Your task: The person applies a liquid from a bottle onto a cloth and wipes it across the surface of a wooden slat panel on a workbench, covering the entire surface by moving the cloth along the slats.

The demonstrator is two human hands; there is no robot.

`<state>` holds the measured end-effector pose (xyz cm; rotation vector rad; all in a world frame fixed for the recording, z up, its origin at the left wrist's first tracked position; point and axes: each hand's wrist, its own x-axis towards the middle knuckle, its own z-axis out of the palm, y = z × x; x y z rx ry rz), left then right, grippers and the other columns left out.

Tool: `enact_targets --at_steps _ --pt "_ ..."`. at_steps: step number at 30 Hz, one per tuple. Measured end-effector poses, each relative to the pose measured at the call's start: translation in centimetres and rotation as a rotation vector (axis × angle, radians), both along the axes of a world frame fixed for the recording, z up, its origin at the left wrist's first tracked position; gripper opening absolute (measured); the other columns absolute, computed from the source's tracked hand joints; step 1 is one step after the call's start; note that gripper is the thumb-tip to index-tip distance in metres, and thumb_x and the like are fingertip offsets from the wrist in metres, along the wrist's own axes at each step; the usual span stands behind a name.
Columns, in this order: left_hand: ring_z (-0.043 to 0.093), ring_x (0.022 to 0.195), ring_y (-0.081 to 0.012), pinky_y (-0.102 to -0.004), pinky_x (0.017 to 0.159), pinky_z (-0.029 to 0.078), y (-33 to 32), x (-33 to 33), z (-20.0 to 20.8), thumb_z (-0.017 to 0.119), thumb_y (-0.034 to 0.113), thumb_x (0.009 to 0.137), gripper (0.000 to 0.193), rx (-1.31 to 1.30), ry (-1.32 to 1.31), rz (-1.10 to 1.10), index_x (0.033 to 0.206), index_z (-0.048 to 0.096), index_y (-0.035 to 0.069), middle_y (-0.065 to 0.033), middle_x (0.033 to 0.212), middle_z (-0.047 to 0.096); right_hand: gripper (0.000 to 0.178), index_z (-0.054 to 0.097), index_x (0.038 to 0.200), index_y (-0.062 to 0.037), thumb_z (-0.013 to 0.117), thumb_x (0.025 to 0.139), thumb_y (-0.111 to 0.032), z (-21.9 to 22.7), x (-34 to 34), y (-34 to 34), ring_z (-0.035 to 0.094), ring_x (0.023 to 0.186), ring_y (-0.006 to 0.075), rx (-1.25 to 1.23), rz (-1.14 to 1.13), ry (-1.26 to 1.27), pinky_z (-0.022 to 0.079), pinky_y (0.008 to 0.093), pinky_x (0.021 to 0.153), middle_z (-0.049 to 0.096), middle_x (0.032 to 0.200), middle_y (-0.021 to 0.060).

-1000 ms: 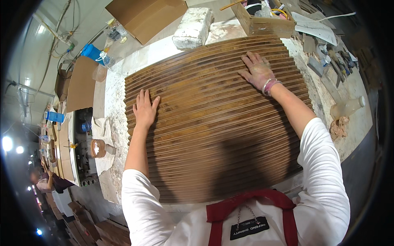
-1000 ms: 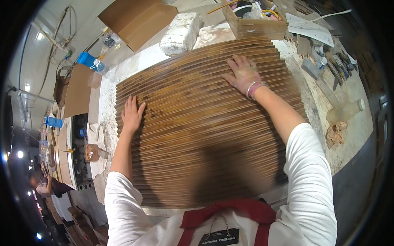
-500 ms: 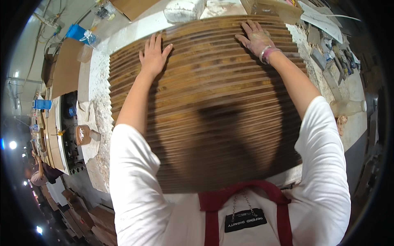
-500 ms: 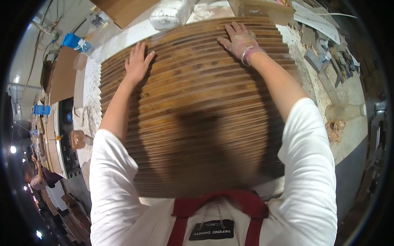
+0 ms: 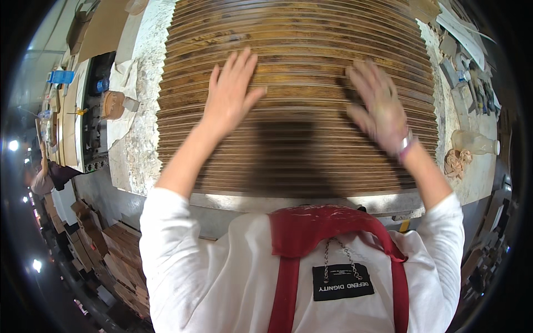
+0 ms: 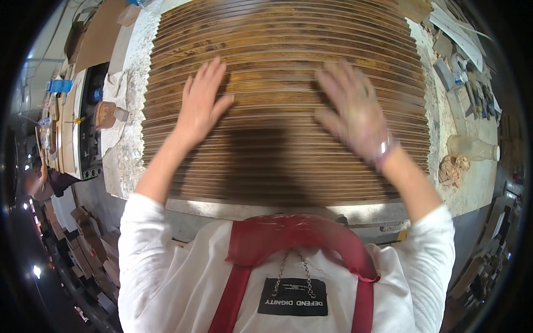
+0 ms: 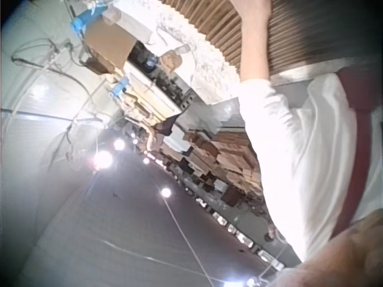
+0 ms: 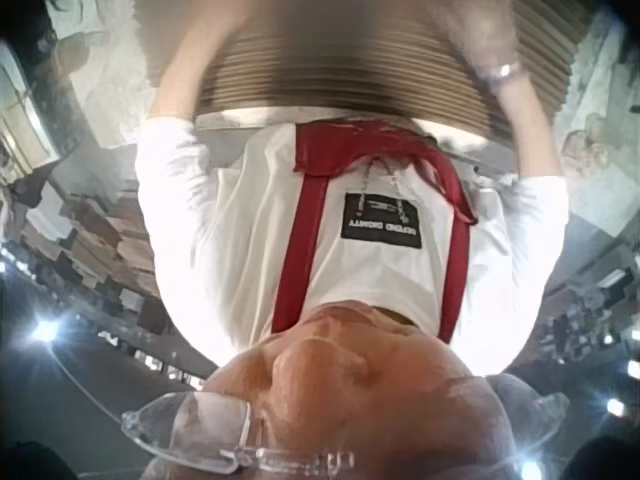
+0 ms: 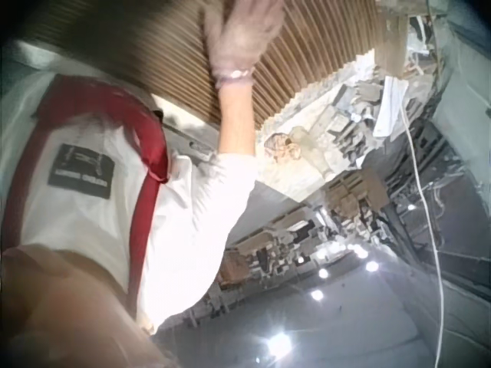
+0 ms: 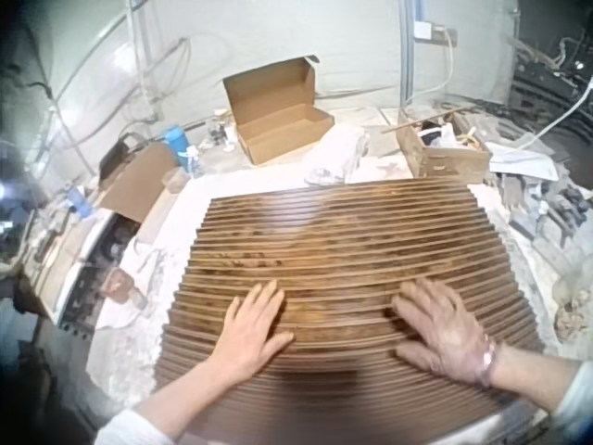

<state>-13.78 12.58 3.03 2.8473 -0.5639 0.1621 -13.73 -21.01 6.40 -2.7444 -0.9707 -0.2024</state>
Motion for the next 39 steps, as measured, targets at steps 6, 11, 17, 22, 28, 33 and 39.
enact_targets --at_steps 6,11,17,22,28,33,39 --pt "0.025 0.143 -0.032 -0.0543 0.114 0.02 1.1 -5.4 -1.3 0.062 0.033 0.09 0.07 0.1 0.131 -0.003 0.149 0.03 0.012 -0.0095 0.156 0.027 0.077 0.042 0.142 -0.0118 0.072 0.075 -0.036 -2.4 -7.6 0.7 0.031 0.14 0.0346 -0.086 0.037 0.184 0.023 0.0512 0.115 0.036 0.149 0.0145" --pt "0.023 0.144 -0.0336 -0.0539 0.114 0.018 -1.0 -7.9 1.3 0.062 0.037 0.087 0.076 0.027 0.102 -0.086 0.149 0.03 0.008 -0.0132 0.156 0.025 0.076 0.042 0.141 -0.0148 0.07 0.077 -0.046 -0.9 -9.9 0.8 0.031 0.139 0.0348 -0.07 0.056 0.148 0.021 0.051 0.116 0.036 0.149 0.0137" --pt "0.025 0.143 -0.0327 -0.053 0.115 0.015 -3.3 -15.7 0.2 0.068 0.042 0.076 0.087 0.146 0.273 -0.253 0.146 0.034 0.005 -0.0137 0.156 0.026 0.073 0.04 0.144 -0.0162 0.059 0.084 -0.053 -3.8 -15.5 -0.1 0.027 0.142 0.0321 -0.015 0.095 0.291 0.016 0.0511 0.117 0.033 0.152 0.0099" --pt "0.024 0.143 -0.0321 -0.052 0.115 0.015 -4.0 -15.9 0.0 0.069 0.04 0.074 0.088 0.2 0.221 -0.257 0.146 0.034 0.004 -0.013 0.156 0.026 0.068 0.04 0.145 -0.0171 0.055 0.088 -0.05 -5.8 -16.3 -1.0 0.028 0.141 0.0333 0.101 0.088 0.133 0.017 0.0487 0.117 0.035 0.152 0.0095" --pt "0.027 0.142 -0.0324 -0.0528 0.115 0.017 -3.4 -16.0 -0.9 0.069 0.041 0.076 0.086 0.153 0.147 -0.268 0.146 0.034 0.006 -0.0118 0.156 0.027 0.059 0.048 0.138 -0.0112 0.063 0.084 -0.029 -2.0 -17.1 -10.6 0.041 0.134 0.0319 0.265 -0.425 0.058 0.033 0.0429 0.111 0.045 0.144 0.0151" --pt "0.027 0.142 -0.0352 -0.0539 0.114 0.018 -3.3 -16.3 -0.3 0.065 0.043 0.079 0.083 0.181 0.131 -0.272 0.147 0.034 0.006 -0.0129 0.155 0.028 0.06 0.045 0.138 -0.0058 0.066 0.085 -0.022 -4.5 -20.1 -26.1 0.04 0.134 0.0353 0.355 -0.875 -0.147 0.031 0.0418 0.113 0.045 0.143 0.0201" --pt "0.024 0.142 -0.0363 -0.0544 0.113 0.02 -6.1 -16.4 1.3 0.062 0.04 0.085 0.071 0.253 0.138 -0.296 0.144 0.039 0.008 -0.0139 0.155 0.027 0.075 0.037 0.144 -0.0073 0.07 0.082 -0.034 -5.2 -18.6 -38.7 0.041 0.131 0.0368 0.559 -1.162 -0.22 0.035 0.0402 0.109 0.043 0.142 0.0215"
